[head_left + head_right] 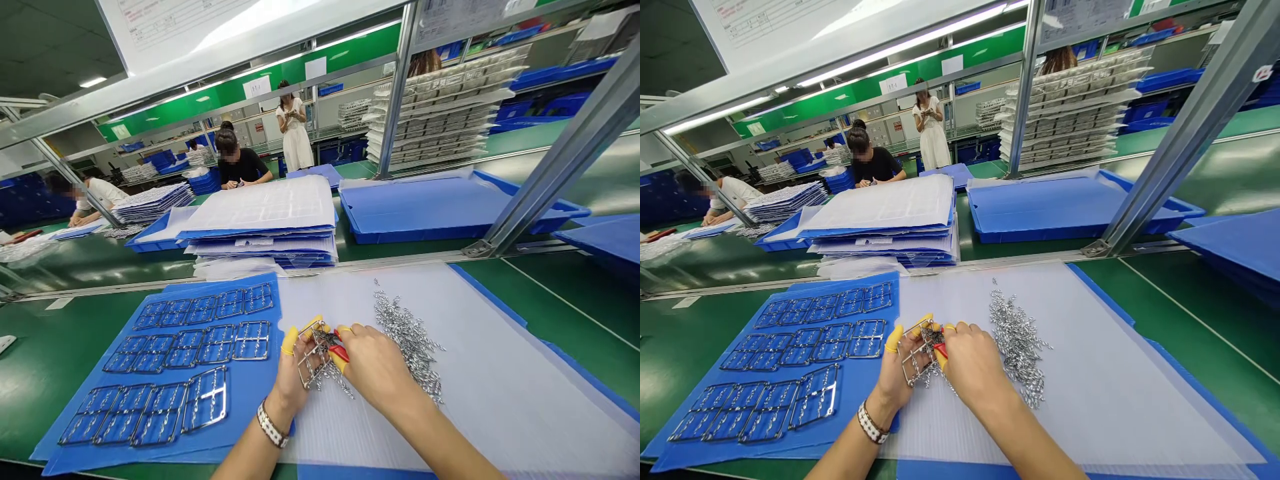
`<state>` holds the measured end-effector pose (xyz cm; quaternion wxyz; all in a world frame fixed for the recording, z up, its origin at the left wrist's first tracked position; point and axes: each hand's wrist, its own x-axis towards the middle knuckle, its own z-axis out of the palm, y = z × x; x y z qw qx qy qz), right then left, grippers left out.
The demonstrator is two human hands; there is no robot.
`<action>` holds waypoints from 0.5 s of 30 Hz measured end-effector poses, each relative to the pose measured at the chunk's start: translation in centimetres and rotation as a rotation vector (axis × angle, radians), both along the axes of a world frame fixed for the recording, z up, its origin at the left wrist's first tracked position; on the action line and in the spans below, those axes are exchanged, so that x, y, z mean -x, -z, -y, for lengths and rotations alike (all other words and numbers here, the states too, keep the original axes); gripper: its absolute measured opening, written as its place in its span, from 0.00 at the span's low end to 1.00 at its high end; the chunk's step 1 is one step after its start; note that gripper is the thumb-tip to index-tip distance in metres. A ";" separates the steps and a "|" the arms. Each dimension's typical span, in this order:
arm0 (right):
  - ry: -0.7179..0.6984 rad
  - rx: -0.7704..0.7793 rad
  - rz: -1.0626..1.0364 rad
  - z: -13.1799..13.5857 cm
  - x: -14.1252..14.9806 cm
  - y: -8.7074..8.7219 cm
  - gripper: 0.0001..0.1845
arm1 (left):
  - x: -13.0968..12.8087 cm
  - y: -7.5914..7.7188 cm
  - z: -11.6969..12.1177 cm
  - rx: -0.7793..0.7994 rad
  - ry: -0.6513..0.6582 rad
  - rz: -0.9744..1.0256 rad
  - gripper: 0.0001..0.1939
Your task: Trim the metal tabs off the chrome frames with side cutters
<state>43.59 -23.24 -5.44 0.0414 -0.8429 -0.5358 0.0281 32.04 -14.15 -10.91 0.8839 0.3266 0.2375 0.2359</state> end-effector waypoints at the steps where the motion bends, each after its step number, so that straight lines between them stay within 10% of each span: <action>1: -0.001 0.006 0.007 0.2 0.0 0.0 0.12 | 0.0 -0.1 -0.1 0.032 0.000 0.013 0.29; 15: -0.019 0.008 -0.063 0.7 1.0 1.3 0.12 | -0.1 -0.8 0.1 0.081 -0.134 0.045 0.29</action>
